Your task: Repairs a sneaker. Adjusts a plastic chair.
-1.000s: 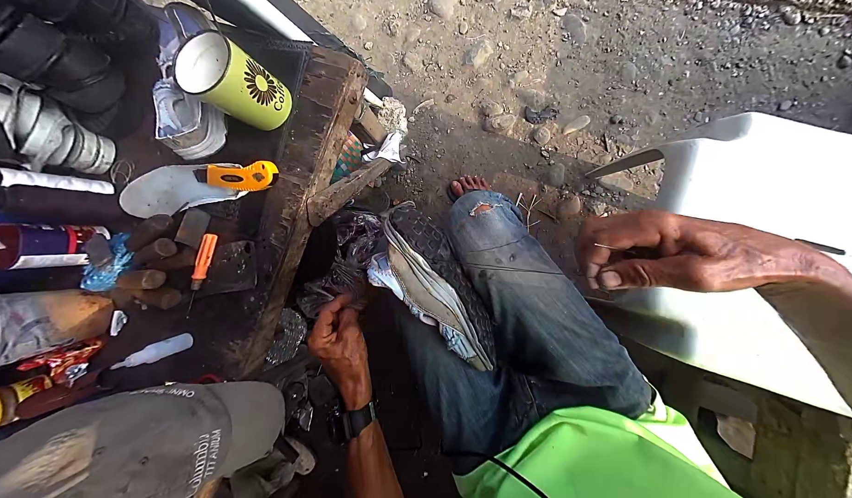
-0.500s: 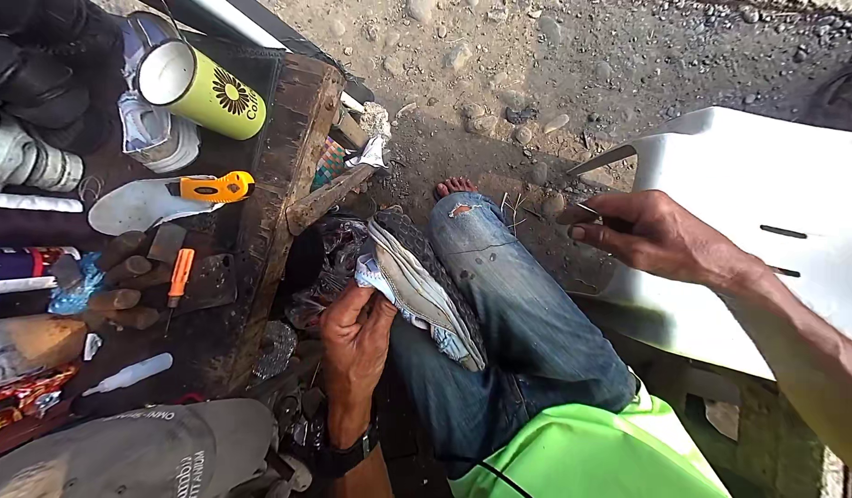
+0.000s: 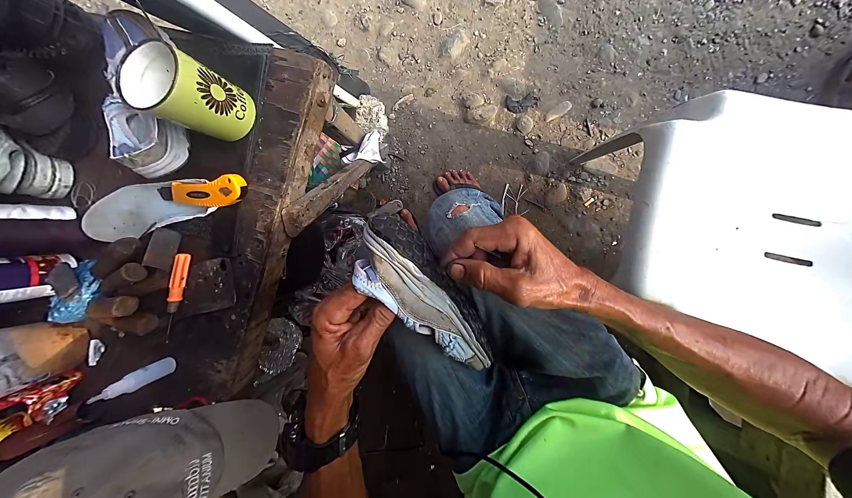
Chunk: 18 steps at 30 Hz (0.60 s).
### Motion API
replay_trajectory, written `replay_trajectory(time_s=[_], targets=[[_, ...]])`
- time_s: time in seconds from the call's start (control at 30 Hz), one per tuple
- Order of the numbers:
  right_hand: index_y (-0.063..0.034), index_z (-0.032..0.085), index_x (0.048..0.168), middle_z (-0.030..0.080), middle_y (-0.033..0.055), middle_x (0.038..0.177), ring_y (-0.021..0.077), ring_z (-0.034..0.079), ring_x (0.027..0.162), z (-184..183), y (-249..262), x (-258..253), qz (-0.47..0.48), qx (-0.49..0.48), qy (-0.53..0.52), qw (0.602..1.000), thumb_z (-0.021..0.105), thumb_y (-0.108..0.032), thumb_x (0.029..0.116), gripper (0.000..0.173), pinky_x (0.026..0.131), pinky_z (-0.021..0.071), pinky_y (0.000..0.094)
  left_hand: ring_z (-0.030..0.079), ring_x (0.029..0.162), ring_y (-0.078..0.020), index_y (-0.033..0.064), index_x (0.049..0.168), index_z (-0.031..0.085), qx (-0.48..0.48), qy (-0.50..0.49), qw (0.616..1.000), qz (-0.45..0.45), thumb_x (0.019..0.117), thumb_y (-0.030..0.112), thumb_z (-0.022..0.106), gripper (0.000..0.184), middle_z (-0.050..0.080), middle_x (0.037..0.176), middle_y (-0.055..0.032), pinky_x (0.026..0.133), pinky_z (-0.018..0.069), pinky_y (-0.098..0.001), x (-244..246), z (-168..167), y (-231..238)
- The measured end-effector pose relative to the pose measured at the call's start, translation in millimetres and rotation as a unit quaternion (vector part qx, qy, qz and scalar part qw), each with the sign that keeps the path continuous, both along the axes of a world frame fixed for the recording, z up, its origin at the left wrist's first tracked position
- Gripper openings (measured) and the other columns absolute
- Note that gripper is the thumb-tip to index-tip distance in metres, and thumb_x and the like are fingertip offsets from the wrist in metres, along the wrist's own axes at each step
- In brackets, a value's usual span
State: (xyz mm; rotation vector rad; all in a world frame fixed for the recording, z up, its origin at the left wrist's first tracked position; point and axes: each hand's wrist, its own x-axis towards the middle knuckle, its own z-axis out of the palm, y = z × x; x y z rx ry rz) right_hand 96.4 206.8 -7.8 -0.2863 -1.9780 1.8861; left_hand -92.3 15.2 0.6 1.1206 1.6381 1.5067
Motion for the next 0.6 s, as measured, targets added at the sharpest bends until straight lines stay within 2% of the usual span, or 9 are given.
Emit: replay_trajectory(time_s=[0.07,0.17,0.27,0.37,0.43,0.5,0.53,0.6], targets=[[-0.0008,0.075,0.097,0.066,-0.0027,0.073,-0.0040,0.053,0.061,-2,-2,-2,-0.007,0.025,0.012,1.000,0.062,-0.012,0.1012,0.018,0.056,0.0430,0.0148,0.071,0.100,-0.0067,0.0165,0.110,0.078,0.013,-0.007,1.000,0.024,0.0952,0.017,0.071,0.016,0.076,0.108,0.0049,0.092,0.0585,-0.0269,4,-4,1],[-0.0005,0.076,0.097,0.070,-0.0001,0.077,-0.0022,0.060,0.067,-2,-5,-5,-0.016,0.047,0.013,0.999,0.061,-0.009,0.1004,0.017,0.060,0.0494,0.0165,0.071,0.094,-0.0052,0.0168,0.104,0.078,0.035,0.006,0.997,0.070,0.0933,0.009,0.066,0.018,0.076,0.101,0.0062,0.086,0.0593,-0.0258,12,-12,3],[-0.0018,0.076,0.094,0.068,-0.0017,0.074,-0.0020,0.058,0.063,-1,-5,-10,-0.017,0.055,0.001,0.998,0.063,-0.010,0.0992,0.016,0.056,0.0475,0.0167,0.070,0.092,-0.0038,0.0154,0.099,0.078,0.059,0.026,0.994,0.090,0.0922,0.005,0.063,0.020,0.076,0.097,0.0067,0.085,0.0585,-0.0247,13,-19,6],[-0.0072,0.076,0.091,0.064,-0.0058,0.068,-0.0022,0.054,0.058,3,-1,-12,0.004,0.065,-0.045,0.997,0.064,-0.017,0.0998,0.018,0.052,0.0435,0.0183,0.071,0.088,-0.0045,0.0108,0.097,0.077,0.039,0.035,0.995,0.086,0.0899,0.000,0.060,0.021,0.076,0.093,0.0048,0.083,0.0590,-0.0251,12,-16,6],[-0.0102,0.074,0.094,0.062,-0.0071,0.068,-0.0009,0.053,0.057,12,7,-10,0.024,0.078,-0.083,0.993,0.064,-0.022,0.1001,0.016,0.052,0.0439,0.0196,0.070,0.090,-0.0076,0.0054,0.105,0.074,-0.017,0.018,0.998,0.054,0.0946,0.003,0.058,0.019,0.074,0.097,0.0009,0.083,0.0591,-0.0269,12,-2,0],[-0.0131,0.067,0.104,0.062,-0.0065,0.073,0.0014,0.056,0.060,24,21,0,0.028,0.117,-0.127,0.985,0.066,-0.023,0.0989,0.011,0.054,0.0492,0.0208,0.069,0.096,-0.0138,0.0020,0.123,0.066,-0.069,-0.046,0.997,0.011,0.1027,0.016,0.055,0.027,0.072,0.109,-0.0051,0.084,0.0591,-0.0308,12,16,-11],[-0.0137,0.063,0.110,0.061,-0.0058,0.077,0.0028,0.056,0.061,29,28,8,0.017,0.138,-0.148,0.979,0.066,-0.022,0.0973,0.015,0.055,0.0499,0.0218,0.069,0.099,-0.0184,0.0012,0.129,0.063,-0.076,-0.090,0.993,-0.003,0.1029,0.022,0.055,0.034,0.071,0.113,-0.0086,0.085,0.0598,-0.0357,14,22,-16],[-0.0137,0.059,0.123,0.064,-0.0040,0.093,0.0040,0.060,0.071,36,42,26,0.001,0.155,-0.169,0.973,0.061,-0.017,0.0960,0.027,0.061,0.0539,0.0221,0.070,0.100,-0.0205,0.0009,0.128,0.061,-0.077,-0.096,0.992,0.006,0.0995,0.029,0.063,0.040,0.071,0.113,-0.0089,0.085,0.0610,-0.0373,27,26,-18]])
